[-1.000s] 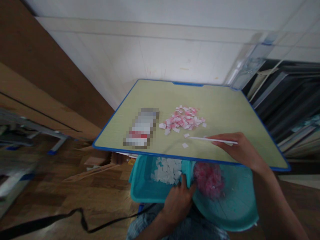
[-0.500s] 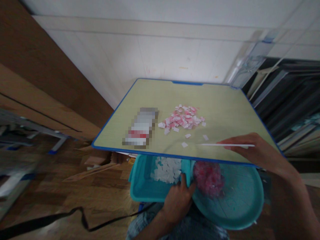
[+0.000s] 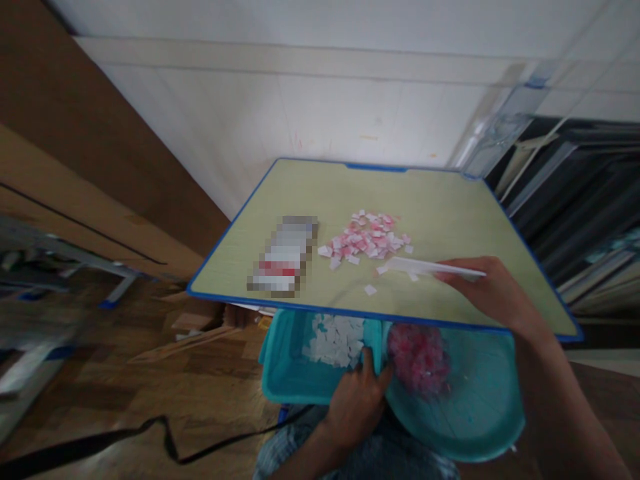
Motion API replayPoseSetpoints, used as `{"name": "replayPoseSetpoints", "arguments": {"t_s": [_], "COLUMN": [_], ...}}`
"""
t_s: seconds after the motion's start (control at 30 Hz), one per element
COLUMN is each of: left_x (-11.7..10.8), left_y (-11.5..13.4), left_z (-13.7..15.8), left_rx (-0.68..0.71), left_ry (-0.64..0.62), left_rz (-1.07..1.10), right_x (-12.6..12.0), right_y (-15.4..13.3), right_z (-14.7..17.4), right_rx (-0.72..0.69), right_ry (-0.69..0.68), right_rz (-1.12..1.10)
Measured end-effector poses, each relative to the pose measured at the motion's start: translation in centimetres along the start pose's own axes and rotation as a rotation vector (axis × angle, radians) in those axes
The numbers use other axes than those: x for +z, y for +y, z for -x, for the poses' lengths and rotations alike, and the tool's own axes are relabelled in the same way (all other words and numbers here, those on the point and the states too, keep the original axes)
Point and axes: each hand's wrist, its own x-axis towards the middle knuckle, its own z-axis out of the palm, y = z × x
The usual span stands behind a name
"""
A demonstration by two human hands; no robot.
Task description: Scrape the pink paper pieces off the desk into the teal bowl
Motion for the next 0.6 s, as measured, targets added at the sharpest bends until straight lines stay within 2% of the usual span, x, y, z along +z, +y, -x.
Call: {"name": "replayPoseSetpoints", "arguments": {"t_s": [0.07,0.27,0.4,0.47,0.53,0.6], "left_x": [0.0,-0.2,-0.2,-0.2,-0.1,0.0], "left_y": [0.0,-0.1,0.0,0.0,0.0,0.0], "left_z": [-0.1,-0.2,-0.1,-0.1,-0.1,0.0], "left_rx": [-0.001,0.013,0.012,0.013,0.011,0.009], "left_ry": [-0.005,-0.025,-0.01,-0.003,0.0,0.006], "left_rz": [-0.006,-0.012,-0.012,-0.016,-0.023,-0.031], "right_x": [-0.8,-2.8,-0.8,1.0,2.6,3.2], "right_y": [0.4,1.3,-0.7,-2.1,-3.2,-3.6], "right_z": [0.6,2.7,2.1,1.3,0.7,0.5], "right_rx": [0.039,0.125,0.066,-0.006,-0.104,-0.143], "right_ry": [-0.013,-0.171,-0.164,-0.122,-0.146,-0.13], "right_rz": [0.016,-0.064,-0.098,-0.146,-0.184,-0.198]}}
